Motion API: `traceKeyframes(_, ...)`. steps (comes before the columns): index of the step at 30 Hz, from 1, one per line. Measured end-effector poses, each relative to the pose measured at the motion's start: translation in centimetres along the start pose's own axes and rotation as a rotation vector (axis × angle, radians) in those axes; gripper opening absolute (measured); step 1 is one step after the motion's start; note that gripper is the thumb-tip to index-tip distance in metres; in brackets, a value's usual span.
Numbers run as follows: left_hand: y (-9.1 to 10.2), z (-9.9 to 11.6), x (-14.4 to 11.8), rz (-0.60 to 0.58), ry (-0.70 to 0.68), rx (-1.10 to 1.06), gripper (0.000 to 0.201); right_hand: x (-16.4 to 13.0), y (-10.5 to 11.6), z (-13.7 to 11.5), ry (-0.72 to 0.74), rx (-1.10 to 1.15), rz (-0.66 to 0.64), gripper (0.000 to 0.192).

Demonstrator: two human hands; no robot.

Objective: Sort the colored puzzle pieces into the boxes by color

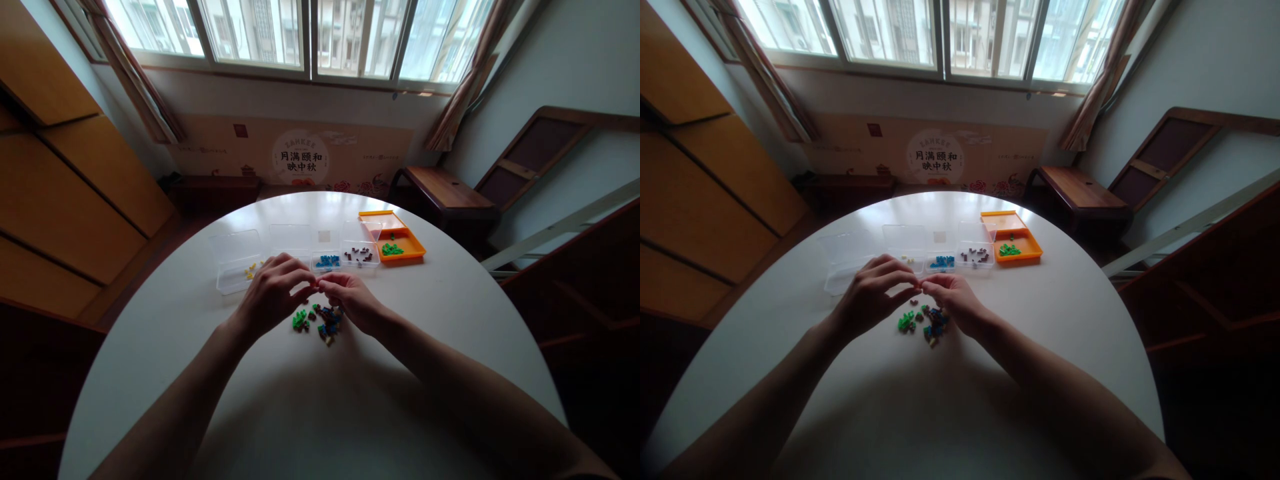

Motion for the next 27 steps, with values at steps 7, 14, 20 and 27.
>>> traceKeyframes(7,1.0,-1.8,-0.7,0.191,0.17,0.032,0.007,0.2,1.1,-0.2,0.047,-0.261,0.092,0.016)
traceKeyframes(14,2.5,-5.4,-3.2,0.368,0.507,0.325,0.01,-0.8,2.0,-1.7,0.201,-0.996,-0.095,0.019)
traceKeyframes(20,2.5,-6.1,-3.9,0.363,0.598,0.376,0.01,-1.7,1.5,-2.0,0.223,-1.285,-0.148,0.019)
traceKeyframes(27,2.4,-6.0,-3.7,0.35,0.695,0.349,0.012,-1.7,1.5,-2.3,0.201,-1.32,-0.152,0.021)
Point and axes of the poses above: each hand's wrist, its own x-axis towards the middle knuckle, its own y-axis out of the back of the hand, z = x × y, the point moved 1 cm from there along x, towards the middle knuckle, and after that the axes turned 8 degrees about -y, right-handed, at the moved point
